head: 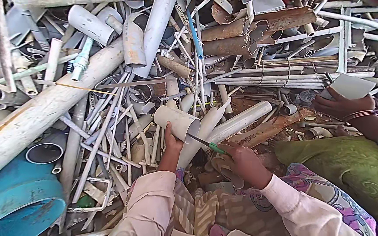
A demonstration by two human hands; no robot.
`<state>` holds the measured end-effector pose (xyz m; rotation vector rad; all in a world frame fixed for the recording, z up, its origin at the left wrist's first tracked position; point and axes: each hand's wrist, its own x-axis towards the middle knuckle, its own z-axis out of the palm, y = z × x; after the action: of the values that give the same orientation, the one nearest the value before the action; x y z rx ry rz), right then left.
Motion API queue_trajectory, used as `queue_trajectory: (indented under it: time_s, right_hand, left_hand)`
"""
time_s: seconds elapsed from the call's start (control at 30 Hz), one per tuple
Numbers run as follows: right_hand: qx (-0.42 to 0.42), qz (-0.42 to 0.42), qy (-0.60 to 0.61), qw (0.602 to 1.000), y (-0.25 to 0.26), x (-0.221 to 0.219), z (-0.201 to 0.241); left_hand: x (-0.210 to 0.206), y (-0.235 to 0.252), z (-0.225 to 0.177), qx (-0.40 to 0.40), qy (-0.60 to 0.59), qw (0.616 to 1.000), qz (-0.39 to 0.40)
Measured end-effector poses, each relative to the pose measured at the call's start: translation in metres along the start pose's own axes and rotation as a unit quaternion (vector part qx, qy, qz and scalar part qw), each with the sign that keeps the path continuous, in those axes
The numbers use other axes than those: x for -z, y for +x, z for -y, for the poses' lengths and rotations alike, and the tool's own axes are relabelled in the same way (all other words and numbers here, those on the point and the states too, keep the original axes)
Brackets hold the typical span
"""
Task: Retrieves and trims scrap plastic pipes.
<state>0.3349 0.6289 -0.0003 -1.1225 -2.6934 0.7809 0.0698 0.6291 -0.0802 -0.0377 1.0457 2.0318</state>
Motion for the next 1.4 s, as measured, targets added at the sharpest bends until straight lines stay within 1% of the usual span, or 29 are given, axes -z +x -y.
queue_trajectory:
  time_s: [0.03,0.07,0.13,0.2,0.23,0.27,0.3,0.33,0.4,0.43,0.47,0.5,0.57,0.63,0.7,0.73,0.77,0.8,0.87,0.93,1.0,1.07,1.1,1.2,1.23,1.33,1.4]
  right_hand:
    - [0.017,0.010,0.056,0.998,-0.001,0.000,-0.005]
    - [0.033,0.003,0.114,0.993,-0.002,-0.003,-0.009]
    - [0.037,-0.006,0.225,0.974,-0.005,-0.004,-0.013]
    - [0.031,0.001,0.279,0.960,-0.008,-0.005,-0.017]
    - [0.036,0.005,0.265,0.963,-0.009,-0.004,-0.019]
    - [0.045,-0.005,0.224,0.974,-0.010,-0.005,-0.022]
    - [0.061,-0.041,0.165,0.984,-0.012,-0.007,-0.024]
    - [0.083,-0.101,0.100,0.986,-0.015,-0.011,-0.026]
    - [0.125,-0.240,-0.012,0.963,-0.017,-0.017,-0.030]
    - [0.137,-0.288,-0.059,0.946,-0.016,-0.018,-0.031]
    - [0.142,-0.314,-0.095,0.934,-0.016,-0.017,-0.032]
    - [0.139,-0.319,-0.119,0.930,-0.017,-0.017,-0.031]
    - [0.127,-0.274,-0.096,0.948,-0.021,-0.016,-0.027]
    - [0.116,-0.199,0.006,0.973,-0.024,-0.017,-0.024]
    - [0.109,-0.149,0.106,0.977,-0.024,-0.015,-0.023]
    - [0.106,-0.140,0.126,0.976,-0.023,-0.014,-0.024]
    - [0.099,-0.140,0.119,0.978,-0.022,-0.014,-0.024]
    - [0.090,-0.151,0.086,0.981,-0.021,-0.014,-0.024]
    - [0.087,-0.197,-0.014,0.976,-0.019,-0.018,-0.021]
    - [0.087,-0.220,-0.062,0.970,-0.020,-0.020,-0.016]
    - [0.097,-0.191,-0.019,0.977,-0.022,-0.017,-0.011]
    - [0.113,-0.164,0.023,0.980,-0.024,-0.014,-0.010]
    - [0.115,-0.175,0.012,0.978,-0.024,-0.014,-0.009]
    - [0.109,-0.251,-0.056,0.960,-0.023,-0.017,-0.005]
    - [0.110,-0.258,-0.060,0.958,-0.022,-0.016,-0.004]
    - [0.142,-0.209,-0.006,0.968,-0.024,-0.010,-0.004]
    - [0.149,-0.217,-0.010,0.965,-0.024,-0.007,-0.003]
  left_hand:
    - [0.003,0.002,0.002,-0.016,-0.007,0.999,0.030]
    - [0.005,0.003,0.003,-0.030,-0.018,0.998,0.061]
    - [0.009,0.003,0.005,-0.040,-0.064,0.991,0.113]
    - [0.005,-0.004,0.003,-0.018,-0.109,0.990,0.088]
    - [0.004,-0.006,0.002,-0.012,-0.125,0.989,0.074]
    - [0.004,-0.006,0.002,-0.011,-0.139,0.988,0.073]
    - [0.006,-0.003,0.003,-0.015,-0.153,0.984,0.085]
    - [0.008,0.001,0.005,-0.021,-0.164,0.980,0.107]
    - [0.009,0.006,0.005,-0.039,-0.155,0.978,0.136]
    - [0.007,0.007,0.004,-0.050,-0.137,0.980,0.137]
    - [0.005,0.006,0.002,-0.058,-0.115,0.983,0.128]
    - [0.003,0.003,0.001,-0.057,-0.101,0.986,0.118]
    - [0.000,0.001,-0.001,-0.055,-0.096,0.989,0.102]
    - [0.002,0.003,0.001,-0.059,-0.095,0.988,0.102]
    - [0.005,0.004,0.002,-0.067,-0.081,0.990,0.094]
    - [0.005,0.002,0.002,-0.068,-0.072,0.991,0.086]
    - [0.005,0.000,0.002,-0.066,-0.063,0.992,0.082]
    - [0.005,-0.002,0.002,-0.059,-0.055,0.993,0.085]
    - [0.003,-0.006,0.003,-0.040,-0.051,0.993,0.099]
    - [0.001,-0.008,0.004,-0.023,-0.057,0.993,0.103]
    - [0.000,-0.006,0.003,-0.012,-0.056,0.994,0.096]
    - [0.002,-0.003,0.002,-0.018,-0.052,0.995,0.078]
    - [0.003,-0.001,0.001,-0.018,-0.054,0.996,0.064]
    - [0.005,0.003,-0.001,-0.016,-0.083,0.996,0.022]
    - [0.004,0.004,-0.002,-0.017,-0.091,0.996,0.010]
    - [0.005,0.005,-0.003,-0.013,-0.087,0.996,-0.010]
    - [0.005,0.005,-0.003,-0.012,-0.077,0.997,-0.013]
